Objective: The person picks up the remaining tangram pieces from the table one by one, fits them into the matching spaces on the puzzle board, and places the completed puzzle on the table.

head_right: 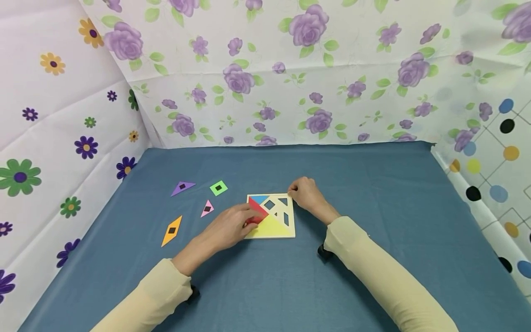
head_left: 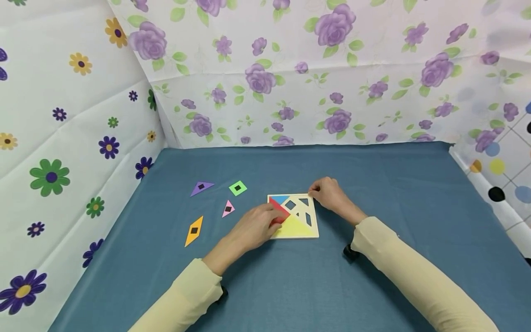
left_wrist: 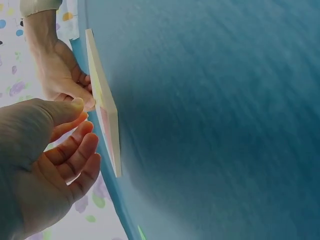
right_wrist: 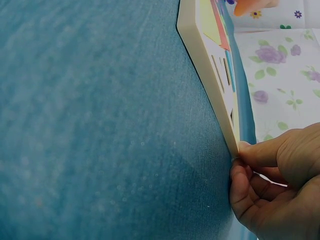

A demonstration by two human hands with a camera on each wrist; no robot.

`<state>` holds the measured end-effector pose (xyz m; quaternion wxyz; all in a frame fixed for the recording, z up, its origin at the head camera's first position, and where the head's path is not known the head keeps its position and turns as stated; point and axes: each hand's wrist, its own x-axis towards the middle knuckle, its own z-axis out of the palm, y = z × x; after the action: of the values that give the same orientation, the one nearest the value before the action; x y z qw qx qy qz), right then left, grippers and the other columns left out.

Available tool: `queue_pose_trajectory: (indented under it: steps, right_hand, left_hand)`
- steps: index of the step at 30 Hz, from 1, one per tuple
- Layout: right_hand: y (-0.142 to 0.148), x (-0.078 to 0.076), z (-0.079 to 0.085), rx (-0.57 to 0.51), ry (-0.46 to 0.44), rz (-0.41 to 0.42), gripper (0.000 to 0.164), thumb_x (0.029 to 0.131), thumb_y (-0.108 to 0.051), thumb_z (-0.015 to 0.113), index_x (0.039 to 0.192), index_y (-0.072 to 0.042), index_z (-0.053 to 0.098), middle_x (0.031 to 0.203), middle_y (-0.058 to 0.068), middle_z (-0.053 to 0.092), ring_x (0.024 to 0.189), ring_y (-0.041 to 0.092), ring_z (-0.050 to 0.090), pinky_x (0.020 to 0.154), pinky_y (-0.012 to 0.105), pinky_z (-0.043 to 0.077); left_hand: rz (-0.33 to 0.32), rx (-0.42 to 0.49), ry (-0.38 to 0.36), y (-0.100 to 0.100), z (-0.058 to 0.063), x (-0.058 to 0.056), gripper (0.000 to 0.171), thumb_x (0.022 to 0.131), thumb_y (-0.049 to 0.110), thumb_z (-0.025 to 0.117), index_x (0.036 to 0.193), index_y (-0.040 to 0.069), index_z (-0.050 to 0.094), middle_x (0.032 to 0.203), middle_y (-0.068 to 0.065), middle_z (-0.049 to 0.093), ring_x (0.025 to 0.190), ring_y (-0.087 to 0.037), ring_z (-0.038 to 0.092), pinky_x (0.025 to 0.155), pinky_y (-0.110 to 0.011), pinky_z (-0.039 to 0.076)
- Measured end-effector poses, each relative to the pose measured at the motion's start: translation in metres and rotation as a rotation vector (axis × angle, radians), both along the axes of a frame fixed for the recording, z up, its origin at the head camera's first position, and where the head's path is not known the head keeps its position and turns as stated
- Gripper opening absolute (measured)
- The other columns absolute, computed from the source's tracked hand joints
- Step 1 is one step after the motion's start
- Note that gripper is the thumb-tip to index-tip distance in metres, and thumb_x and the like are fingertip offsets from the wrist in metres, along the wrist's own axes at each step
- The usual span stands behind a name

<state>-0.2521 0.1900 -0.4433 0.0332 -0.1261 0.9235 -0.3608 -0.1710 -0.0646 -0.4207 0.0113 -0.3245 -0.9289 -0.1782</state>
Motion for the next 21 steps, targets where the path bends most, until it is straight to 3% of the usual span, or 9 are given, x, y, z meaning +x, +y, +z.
queue_pose_trajectory:
  steps: [9,21]
  right_hand:
    - [-0.001,-0.001,0.0,0.003,-0.006,0.006,0.016,0.102,-0.006,0.065,0.096,-0.001,0.079,0.083,0.01,0.071,0.059,0.017,0.05,0.06,0.033,0.042]
    - [-0.002,0.0,0.001,0.002,-0.002,0.003,0.015,0.102,-0.005,0.065,0.098,0.0,0.078,0.088,0.012,0.072,0.06,0.017,0.053,0.06,0.033,0.043]
  left_hand:
    - [0.016,0.021,0.009,-0.019,0.003,0.004,0.023,0.095,0.014,0.077,0.118,0.009,0.077,0.099,-0.006,0.066,0.08,-0.015,0.056,0.073,-0.032,0.051]
    - [0.086,0.0,0.015,-0.048,0.005,0.009,0.028,0.093,0.014,0.079,0.12,0.008,0.076,0.109,-0.007,0.067,0.091,-0.019,0.062,0.082,-0.038,0.056]
